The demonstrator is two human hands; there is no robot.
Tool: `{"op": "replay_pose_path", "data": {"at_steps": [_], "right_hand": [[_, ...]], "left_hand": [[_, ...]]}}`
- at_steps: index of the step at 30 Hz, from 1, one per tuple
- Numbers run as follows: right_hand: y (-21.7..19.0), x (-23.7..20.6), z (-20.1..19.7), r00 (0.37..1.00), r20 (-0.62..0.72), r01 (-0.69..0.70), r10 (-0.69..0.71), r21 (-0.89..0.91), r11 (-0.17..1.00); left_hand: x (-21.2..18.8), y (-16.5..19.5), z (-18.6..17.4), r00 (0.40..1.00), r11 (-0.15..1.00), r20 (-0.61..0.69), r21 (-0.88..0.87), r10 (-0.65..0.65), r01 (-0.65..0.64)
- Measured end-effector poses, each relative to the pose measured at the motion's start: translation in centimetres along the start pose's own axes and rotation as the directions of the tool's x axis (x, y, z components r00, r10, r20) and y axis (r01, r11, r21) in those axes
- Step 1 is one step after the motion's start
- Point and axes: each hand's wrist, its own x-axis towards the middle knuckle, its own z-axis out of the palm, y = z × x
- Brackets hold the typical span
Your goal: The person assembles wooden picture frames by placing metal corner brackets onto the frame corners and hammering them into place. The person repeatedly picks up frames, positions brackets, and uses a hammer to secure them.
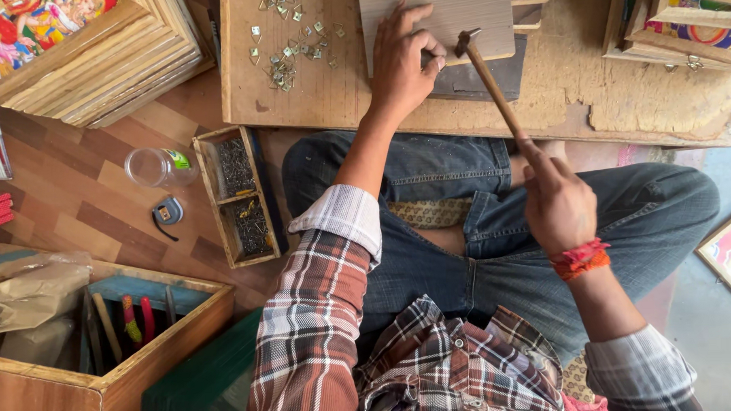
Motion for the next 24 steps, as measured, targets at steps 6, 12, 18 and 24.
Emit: {"op": "replay_pose_path", "data": {"at_steps": [6,12,18,24], "right_hand": [[-0.5,-0.8,0.4,0.954,-0.297,0.117,-0.05,0.215,0.969],[0.4,-0.4,1.7,0.984,-0.178,0.043,-0.01,0.182,0.982],[0.8,-1.0,2.2,0.991,-0.131,0.004,0.006,0.074,0.997],[0.8,-0.8,2.6,0.903,-0.384,0.234,-0.191,0.066,0.97]], "left_hand": [[-0.2,-1.0,0.0,0.998,0.997,0.025,-0.055,0.057,-0.055],[-0.2,-1.1,-0.4,0.997,0.995,0.02,-0.063,0.079,-0.078],[-0.5,-0.5,-0.6,0.995,0.993,-0.002,-0.063,0.1,-0.1],[-0.7,-0.6,-0.7,0.996,0.994,-0.001,-0.072,0.086,-0.085]]}}
